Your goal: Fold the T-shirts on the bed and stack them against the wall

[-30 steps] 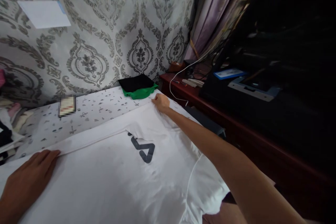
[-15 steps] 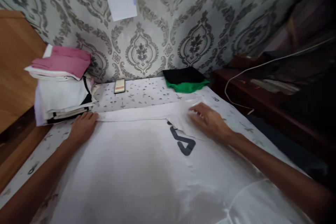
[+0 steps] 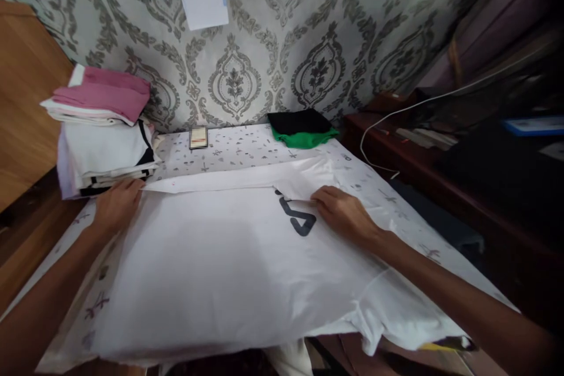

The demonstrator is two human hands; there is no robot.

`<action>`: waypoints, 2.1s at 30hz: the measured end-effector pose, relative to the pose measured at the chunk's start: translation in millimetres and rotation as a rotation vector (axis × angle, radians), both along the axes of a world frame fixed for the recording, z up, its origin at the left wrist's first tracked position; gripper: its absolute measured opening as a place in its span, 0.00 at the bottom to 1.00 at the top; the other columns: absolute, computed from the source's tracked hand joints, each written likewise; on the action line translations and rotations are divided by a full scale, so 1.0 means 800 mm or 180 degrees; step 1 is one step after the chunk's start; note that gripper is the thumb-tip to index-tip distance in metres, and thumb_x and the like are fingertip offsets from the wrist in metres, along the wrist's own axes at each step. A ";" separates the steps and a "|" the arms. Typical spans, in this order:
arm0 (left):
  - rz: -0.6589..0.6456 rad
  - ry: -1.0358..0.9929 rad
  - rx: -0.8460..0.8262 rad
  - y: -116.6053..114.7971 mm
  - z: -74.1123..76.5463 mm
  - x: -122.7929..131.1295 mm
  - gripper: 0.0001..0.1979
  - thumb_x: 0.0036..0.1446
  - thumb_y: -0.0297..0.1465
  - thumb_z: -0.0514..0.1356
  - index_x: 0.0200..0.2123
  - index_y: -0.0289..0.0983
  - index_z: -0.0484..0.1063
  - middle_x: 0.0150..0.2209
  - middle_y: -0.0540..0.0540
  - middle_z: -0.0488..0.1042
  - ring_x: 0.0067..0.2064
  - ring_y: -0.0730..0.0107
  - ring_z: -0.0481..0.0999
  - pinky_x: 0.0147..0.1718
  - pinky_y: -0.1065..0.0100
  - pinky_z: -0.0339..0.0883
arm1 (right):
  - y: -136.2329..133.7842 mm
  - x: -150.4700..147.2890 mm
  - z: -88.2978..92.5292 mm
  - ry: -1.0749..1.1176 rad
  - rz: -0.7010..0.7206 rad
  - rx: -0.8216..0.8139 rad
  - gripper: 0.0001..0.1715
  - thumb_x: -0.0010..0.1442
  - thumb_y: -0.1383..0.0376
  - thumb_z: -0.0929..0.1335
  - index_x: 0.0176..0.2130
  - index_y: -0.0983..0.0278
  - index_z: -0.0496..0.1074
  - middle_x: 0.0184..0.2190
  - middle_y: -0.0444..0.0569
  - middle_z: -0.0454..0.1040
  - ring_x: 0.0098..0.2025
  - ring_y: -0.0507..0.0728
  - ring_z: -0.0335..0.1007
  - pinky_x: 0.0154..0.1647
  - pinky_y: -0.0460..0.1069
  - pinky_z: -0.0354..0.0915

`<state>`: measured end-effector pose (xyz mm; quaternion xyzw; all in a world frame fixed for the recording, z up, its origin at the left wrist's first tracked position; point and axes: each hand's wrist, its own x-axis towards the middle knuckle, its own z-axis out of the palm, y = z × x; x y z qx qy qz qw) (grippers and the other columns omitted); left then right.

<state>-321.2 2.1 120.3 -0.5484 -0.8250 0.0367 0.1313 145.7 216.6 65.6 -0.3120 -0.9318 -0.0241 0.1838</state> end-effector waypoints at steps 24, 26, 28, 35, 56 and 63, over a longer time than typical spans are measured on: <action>-0.0712 -0.0961 0.0107 0.003 -0.028 0.018 0.30 0.67 0.44 0.41 0.56 0.34 0.72 0.58 0.37 0.75 0.59 0.54 0.72 0.59 0.55 0.63 | 0.036 -0.072 0.018 -0.0106 -0.0005 -0.0697 0.24 0.68 0.61 0.58 0.55 0.66 0.73 0.57 0.59 0.75 0.60 0.64 0.70 0.61 0.59 0.65; -0.0891 -0.0992 -0.0010 0.023 -0.049 0.025 0.32 0.66 0.44 0.41 0.63 0.32 0.66 0.64 0.35 0.68 0.66 0.54 0.66 0.63 0.52 0.59 | 0.045 -0.101 0.007 -0.0259 0.0167 -0.0796 0.28 0.69 0.61 0.58 0.62 0.71 0.68 0.64 0.63 0.67 0.67 0.64 0.61 0.67 0.58 0.58; -0.0941 -0.0977 -0.0172 0.031 -0.072 0.020 0.35 0.65 0.46 0.42 0.67 0.32 0.61 0.69 0.35 0.61 0.70 0.53 0.59 0.66 0.49 0.55 | 0.059 -0.113 -0.005 -0.0437 0.0190 -0.0938 0.32 0.70 0.57 0.58 0.66 0.71 0.63 0.68 0.62 0.60 0.71 0.65 0.53 0.70 0.59 0.52; -0.0681 -0.0672 -0.0220 0.008 -0.130 -0.055 0.34 0.64 0.43 0.42 0.69 0.37 0.59 0.71 0.41 0.56 0.73 0.55 0.52 0.67 0.45 0.50 | 0.138 -0.064 -0.027 -0.0589 -0.0606 -0.1059 0.36 0.71 0.50 0.55 0.70 0.65 0.54 0.73 0.58 0.50 0.75 0.63 0.41 0.73 0.62 0.41; -0.0218 -0.0686 -0.0226 0.006 -0.117 -0.042 0.36 0.60 0.47 0.41 0.63 0.35 0.67 0.72 0.36 0.54 0.74 0.51 0.47 0.65 0.40 0.52 | 0.150 -0.010 -0.022 -0.0142 -0.1926 -0.1171 0.35 0.72 0.55 0.54 0.71 0.70 0.51 0.72 0.66 0.50 0.74 0.68 0.43 0.70 0.68 0.46; -0.0239 -0.0707 -0.0151 0.006 -0.095 -0.025 0.38 0.63 0.46 0.40 0.65 0.25 0.59 0.70 0.27 0.57 0.72 0.45 0.54 0.62 0.39 0.57 | 0.026 0.003 -0.002 0.0018 -0.0072 -0.1002 0.30 0.66 0.51 0.66 0.63 0.59 0.68 0.70 0.54 0.59 0.71 0.63 0.53 0.70 0.59 0.54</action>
